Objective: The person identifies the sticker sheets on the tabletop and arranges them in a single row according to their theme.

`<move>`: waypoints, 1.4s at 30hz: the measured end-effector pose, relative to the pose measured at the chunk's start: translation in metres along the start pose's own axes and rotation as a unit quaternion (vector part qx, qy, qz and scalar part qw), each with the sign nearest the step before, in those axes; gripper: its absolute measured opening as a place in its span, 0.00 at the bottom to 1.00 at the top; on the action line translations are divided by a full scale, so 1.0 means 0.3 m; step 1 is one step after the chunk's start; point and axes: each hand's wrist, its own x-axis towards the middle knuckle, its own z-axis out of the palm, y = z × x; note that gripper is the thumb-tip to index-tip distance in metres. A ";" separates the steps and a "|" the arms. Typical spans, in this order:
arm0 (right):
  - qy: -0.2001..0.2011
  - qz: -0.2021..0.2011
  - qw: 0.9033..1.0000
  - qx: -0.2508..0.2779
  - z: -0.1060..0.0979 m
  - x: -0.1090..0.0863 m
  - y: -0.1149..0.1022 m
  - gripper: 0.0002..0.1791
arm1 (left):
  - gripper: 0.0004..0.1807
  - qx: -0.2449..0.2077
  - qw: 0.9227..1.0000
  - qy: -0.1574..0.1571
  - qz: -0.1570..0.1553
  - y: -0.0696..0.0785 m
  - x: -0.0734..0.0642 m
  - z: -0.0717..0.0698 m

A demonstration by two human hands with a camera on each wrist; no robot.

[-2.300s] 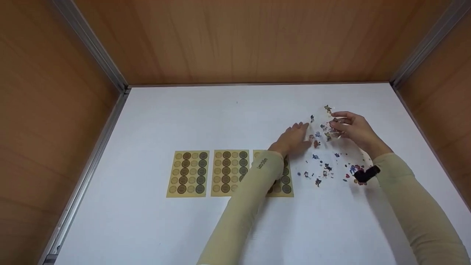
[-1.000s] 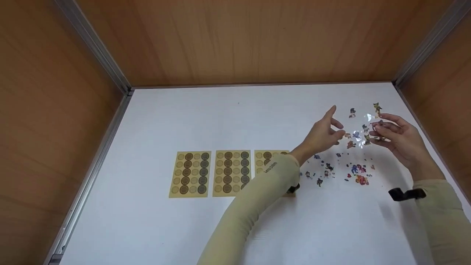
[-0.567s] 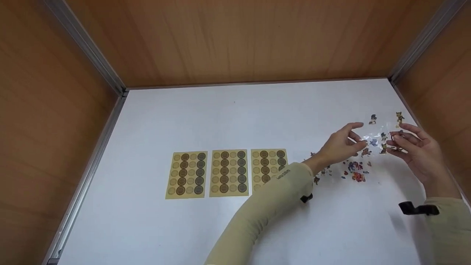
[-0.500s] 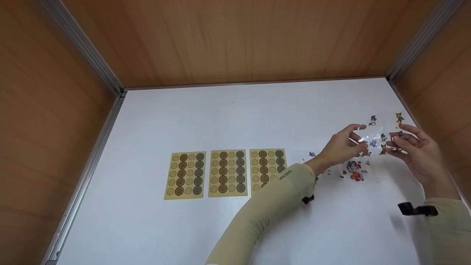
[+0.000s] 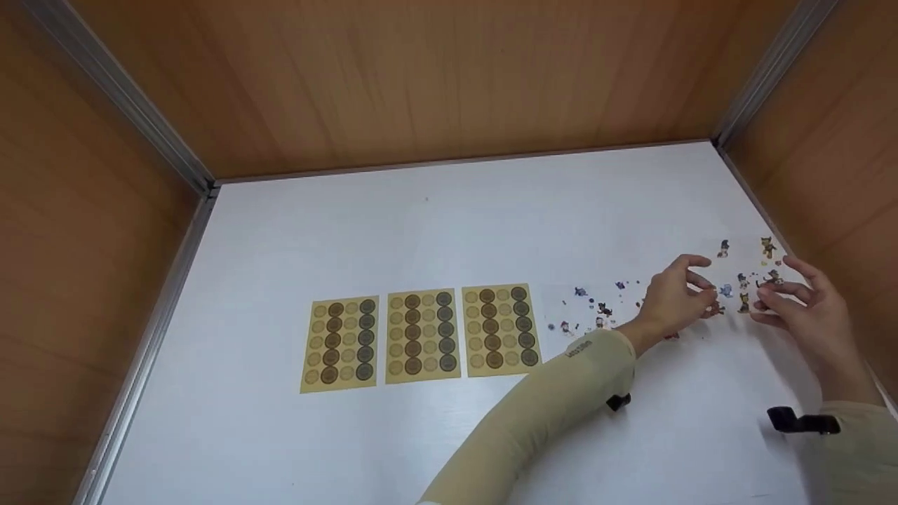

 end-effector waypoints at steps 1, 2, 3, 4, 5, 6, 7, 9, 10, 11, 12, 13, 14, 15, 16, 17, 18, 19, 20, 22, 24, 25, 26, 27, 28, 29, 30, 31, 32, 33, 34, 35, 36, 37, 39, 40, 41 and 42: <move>0.005 0.005 1.000 -0.007 -0.009 -0.002 0.006 0.40 | 0.25 0.010 1.000 0.008 -0.005 -0.005 -0.003 0.012; 0.009 0.008 1.000 -0.016 -0.017 -0.003 0.012 0.40 | 0.26 0.025 1.000 0.015 -0.007 -0.011 -0.005 0.023; 0.013 0.012 0.999 -0.029 -0.024 -0.002 0.019 0.41 | 0.27 0.043 0.999 0.022 -0.010 -0.016 -0.007 0.033; 0.016 0.015 0.999 -0.044 -0.031 0.000 0.025 0.41 | 0.28 0.057 0.998 0.024 -0.013 -0.021 -0.010 0.042; 0.018 0.018 0.998 -0.057 -0.039 0.001 0.031 0.41 | 0.30 0.067 0.997 0.023 -0.016 -0.024 -0.013 0.050; 0.021 0.021 0.996 -0.081 -0.045 0.003 0.036 0.42 | 0.33 0.082 0.996 0.022 -0.018 -0.028 -0.016 0.057; 0.023 0.025 0.994 -0.105 -0.050 0.006 0.042 0.42 | 0.35 0.096 0.995 0.019 -0.017 -0.031 -0.020 0.062; 0.025 0.030 0.986 -0.163 -0.059 0.009 0.053 0.41 | 0.38 0.126 0.992 0.009 -0.009 -0.038 -0.030 0.071; 0.026 0.033 0.980 -0.195 -0.062 0.009 0.057 0.41 | 0.39 0.137 0.991 0.002 -0.003 -0.041 -0.036 0.076; 0.026 0.035 0.973 -0.225 -0.064 0.008 0.062 0.41 | 0.39 0.148 0.989 -0.004 0.004 -0.045 -0.042 0.080; 0.025 0.036 0.966 -0.256 -0.064 0.007 0.065 0.40 | 0.40 0.161 0.987 -0.011 0.011 -0.048 -0.049 0.083; 0.024 0.036 0.957 -0.286 -0.065 0.007 0.068 0.40 | 0.40 0.175 0.984 -0.017 0.017 -0.050 -0.054 0.088; 0.023 0.033 0.947 -0.319 -0.066 0.007 0.070 0.40 | 0.40 0.184 0.982 -0.024 0.021 -0.052 -0.059 0.092; 0.019 0.029 0.937 -0.348 -0.066 0.007 0.073 0.40 | 0.40 0.193 0.980 -0.030 0.024 -0.052 -0.062 0.096; 0.014 0.023 0.926 -0.377 -0.066 0.006 0.074 0.40 | 0.39 0.196 0.980 -0.036 0.026 -0.052 -0.064 0.100; 0.006 0.014 0.913 -0.408 -0.067 0.005 0.073 0.39 | 0.38 0.202 0.978 -0.042 0.027 -0.052 -0.066 0.102; -0.003 0.003 0.899 -0.438 -0.067 0.004 0.071 0.39 | 0.38 0.213 0.975 -0.048 0.028 -0.051 -0.066 0.104; -0.011 -0.009 0.883 -0.468 -0.067 0.004 0.069 0.39 | 0.37 0.224 0.973 -0.054 0.031 -0.051 -0.065 0.105; -0.022 -0.023 0.869 -0.495 -0.067 0.002 0.067 0.39 | 0.35 0.235 0.970 -0.060 0.035 -0.051 -0.064 0.106; -0.046 -0.046 0.846 -0.529 -0.066 -0.002 0.063 0.37 | 0.32 0.264 0.961 -0.070 0.052 -0.053 -0.059 0.105; -0.070 -0.059 0.831 -0.549 -0.063 -0.007 0.060 0.36 | 0.30 0.289 0.951 -0.078 0.072 -0.057 -0.055 0.102; -0.080 -0.058 0.826 -0.555 -0.061 -0.009 0.061 0.35 | 0.29 0.299 0.948 -0.080 0.082 -0.059 -0.053 0.100; -0.089 -0.055 0.823 -0.559 -0.059 -0.012 0.062 0.34 | 0.28 0.304 0.945 -0.082 0.088 -0.060 -0.051 0.099; -0.098 -0.046 0.818 -0.564 -0.058 -0.013 0.062 0.35 | 0.28 0.307 0.944 -0.083 0.092 -0.061 -0.049 0.097; -0.105 -0.038 0.812 -0.573 -0.055 -0.015 0.064 0.35 | 0.29 0.306 0.944 -0.086 0.091 -0.063 -0.050 0.095; -0.110 -0.030 0.807 -0.579 -0.053 -0.017 0.065 0.36 | 0.30 0.301 0.946 -0.090 0.083 -0.064 -0.052 0.094; -0.114 -0.020 0.804 -0.583 -0.052 -0.019 0.067 0.36 | 0.31 0.296 0.948 -0.093 0.075 -0.064 -0.054 0.093; -0.118 -0.013 0.802 -0.586 -0.051 -0.020 0.068 0.37 | 0.32 0.292 0.949 -0.098 0.066 -0.063 -0.056 0.092; -0.122 -0.009 0.800 -0.587 -0.051 -0.021 0.068 0.37 | 0.32 0.285 0.951 -0.103 0.055 -0.062 -0.058 0.092; -0.127 -0.005 0.799 -0.587 -0.051 -0.021 0.068 0.38 | 0.33 0.280 0.953 -0.108 0.048 -0.061 -0.061 0.092; -0.130 -0.004 0.800 -0.585 -0.052 -0.021 0.068 0.38 | 0.33 0.276 0.954 -0.113 0.041 -0.059 -0.064 0.092; -0.133 -0.003 0.803 -0.582 -0.053 -0.020 0.068 0.38 | 0.33 0.275 0.953 -0.117 0.038 -0.058 -0.066 0.092; -0.136 0.000 0.805 -0.577 -0.054 -0.020 0.067 0.38 | 0.32 0.279 0.952 -0.120 0.039 -0.057 -0.069 0.091; -0.139 0.000 0.807 -0.573 -0.055 -0.018 0.066 0.38 | 0.32 0.288 0.948 -0.125 0.045 -0.057 -0.072 0.091; -0.141 0.004 0.811 -0.568 -0.057 -0.016 0.067 0.38 | 0.29 0.326 0.933 -0.140 0.064 -0.054 -0.079 0.093; -0.141 0.004 0.812 -0.566 -0.057 -0.016 0.067 0.38 | 0.29 0.364 0.916 -0.153 0.071 -0.050 -0.085 0.097; -0.141 0.006 0.814 -0.564 -0.058 -0.017 0.067 0.38 | 0.29 0.408 0.895 -0.165 0.079 -0.047 -0.092 0.101; -0.140 0.005 0.814 -0.564 -0.059 -0.017 0.069 0.38 | 0.28 0.453 0.869 -0.178 0.087 -0.043 -0.100 0.106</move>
